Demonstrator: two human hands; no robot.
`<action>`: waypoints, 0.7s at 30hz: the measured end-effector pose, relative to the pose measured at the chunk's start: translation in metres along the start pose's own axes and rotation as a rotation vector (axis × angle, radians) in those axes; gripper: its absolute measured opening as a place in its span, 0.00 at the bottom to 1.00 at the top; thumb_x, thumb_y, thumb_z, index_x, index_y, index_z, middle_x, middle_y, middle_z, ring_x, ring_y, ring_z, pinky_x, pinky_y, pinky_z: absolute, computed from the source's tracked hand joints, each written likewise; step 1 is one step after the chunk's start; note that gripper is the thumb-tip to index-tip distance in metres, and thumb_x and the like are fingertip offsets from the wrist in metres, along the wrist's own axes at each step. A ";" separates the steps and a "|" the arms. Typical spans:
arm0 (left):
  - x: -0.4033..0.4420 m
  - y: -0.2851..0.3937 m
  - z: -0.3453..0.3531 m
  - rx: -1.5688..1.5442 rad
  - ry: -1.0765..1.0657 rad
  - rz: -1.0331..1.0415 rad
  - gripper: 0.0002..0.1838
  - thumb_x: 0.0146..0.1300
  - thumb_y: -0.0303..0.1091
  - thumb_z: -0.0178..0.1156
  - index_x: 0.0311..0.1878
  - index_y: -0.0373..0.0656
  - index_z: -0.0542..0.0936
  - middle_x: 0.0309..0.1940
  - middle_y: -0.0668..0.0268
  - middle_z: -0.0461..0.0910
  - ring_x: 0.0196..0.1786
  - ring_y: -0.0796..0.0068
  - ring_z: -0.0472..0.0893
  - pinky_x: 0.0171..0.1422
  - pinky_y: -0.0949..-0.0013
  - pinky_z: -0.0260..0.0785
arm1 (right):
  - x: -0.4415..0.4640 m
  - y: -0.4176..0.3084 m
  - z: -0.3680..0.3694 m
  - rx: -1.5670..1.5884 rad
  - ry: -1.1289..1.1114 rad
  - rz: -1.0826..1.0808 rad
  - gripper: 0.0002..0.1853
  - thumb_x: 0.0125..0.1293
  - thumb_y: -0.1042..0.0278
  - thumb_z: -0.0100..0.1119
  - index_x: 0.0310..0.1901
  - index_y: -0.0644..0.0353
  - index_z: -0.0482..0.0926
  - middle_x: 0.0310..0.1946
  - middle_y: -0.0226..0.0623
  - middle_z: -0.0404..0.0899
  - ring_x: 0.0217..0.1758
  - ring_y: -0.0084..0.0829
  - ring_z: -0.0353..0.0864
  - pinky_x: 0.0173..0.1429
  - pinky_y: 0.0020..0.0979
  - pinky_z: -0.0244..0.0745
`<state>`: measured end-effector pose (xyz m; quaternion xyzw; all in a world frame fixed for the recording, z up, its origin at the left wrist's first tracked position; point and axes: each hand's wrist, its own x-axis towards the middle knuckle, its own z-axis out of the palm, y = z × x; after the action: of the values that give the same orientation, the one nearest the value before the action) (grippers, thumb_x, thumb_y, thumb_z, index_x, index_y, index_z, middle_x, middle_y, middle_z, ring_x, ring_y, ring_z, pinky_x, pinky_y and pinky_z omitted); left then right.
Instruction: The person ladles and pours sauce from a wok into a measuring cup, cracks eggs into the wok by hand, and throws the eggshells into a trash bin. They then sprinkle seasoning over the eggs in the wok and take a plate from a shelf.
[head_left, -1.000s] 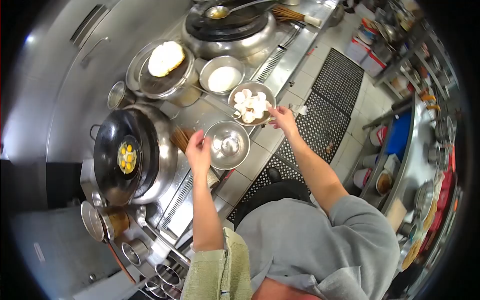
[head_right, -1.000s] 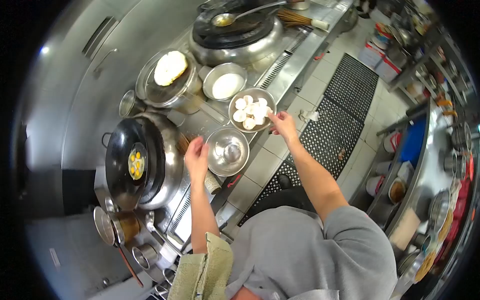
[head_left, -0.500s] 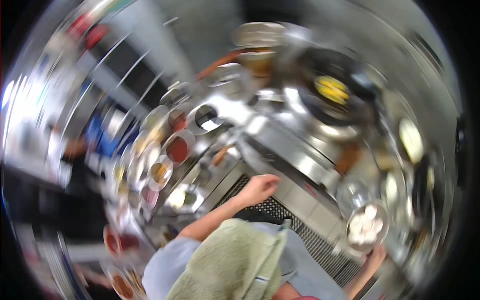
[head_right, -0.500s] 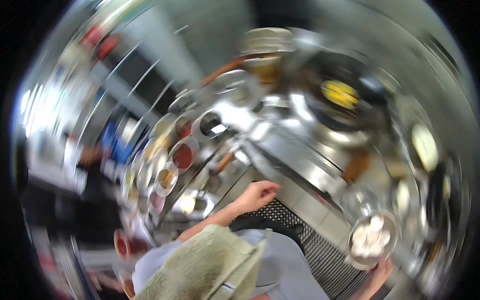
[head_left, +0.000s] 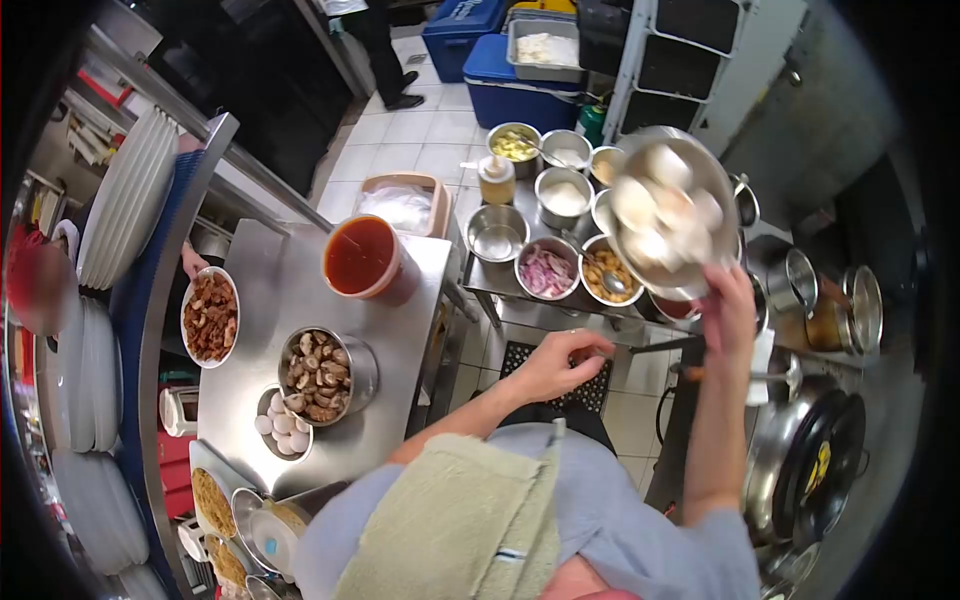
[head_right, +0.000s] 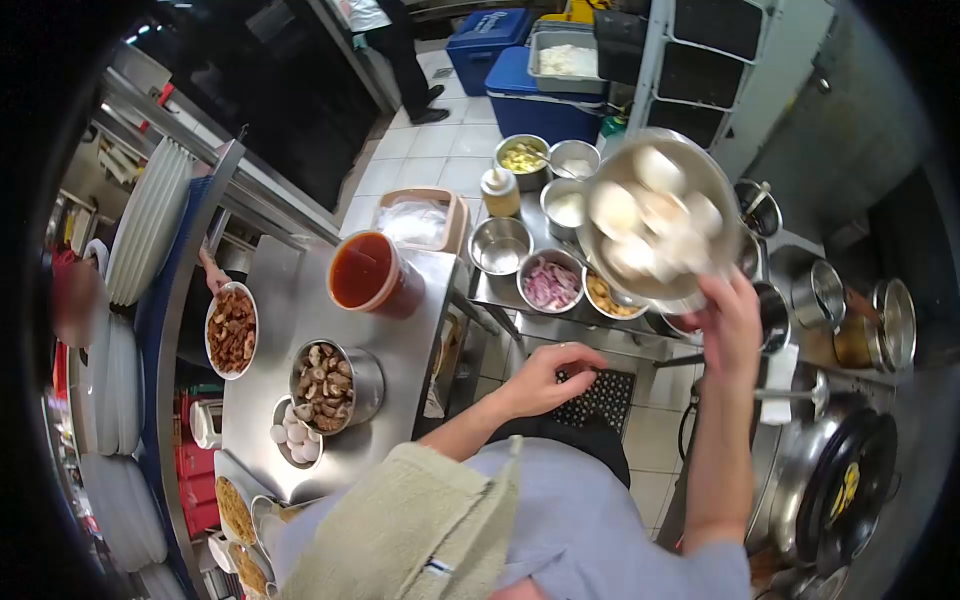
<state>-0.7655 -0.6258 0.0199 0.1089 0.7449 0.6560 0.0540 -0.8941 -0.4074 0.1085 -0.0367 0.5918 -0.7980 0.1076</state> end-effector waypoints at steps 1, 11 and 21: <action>-0.007 -0.005 -0.010 0.004 0.090 -0.033 0.12 0.61 0.28 0.59 0.48 0.36 0.81 0.39 0.62 0.82 0.38 0.77 0.80 0.44 0.73 0.73 | 0.038 0.004 0.039 0.011 -0.062 0.025 0.16 0.63 0.71 0.55 0.52 0.65 0.75 0.42 0.35 0.82 0.34 0.20 0.80 0.30 0.21 0.75; -0.125 -0.038 -0.067 -0.093 0.856 -0.388 0.11 0.65 0.25 0.58 0.50 0.36 0.79 0.45 0.66 0.80 0.46 0.80 0.79 0.54 0.75 0.71 | 0.259 0.151 0.312 0.261 -0.359 0.310 0.04 0.58 0.74 0.55 0.32 0.65 0.73 0.25 0.34 0.73 0.24 0.24 0.75 0.30 0.27 0.84; -0.199 -0.013 -0.017 -0.131 1.392 -0.450 0.11 0.66 0.25 0.56 0.51 0.39 0.80 0.42 0.68 0.81 0.43 0.82 0.78 0.52 0.75 0.71 | 0.244 0.115 0.282 -0.150 -0.591 0.153 0.10 0.60 0.68 0.58 0.41 0.62 0.80 0.37 0.36 0.81 0.36 0.28 0.82 0.38 0.29 0.79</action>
<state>-0.5773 -0.6899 -0.0034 -0.4919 0.5703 0.5897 -0.2916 -1.0649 -0.7563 0.0659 -0.2302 0.5934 -0.6964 0.3314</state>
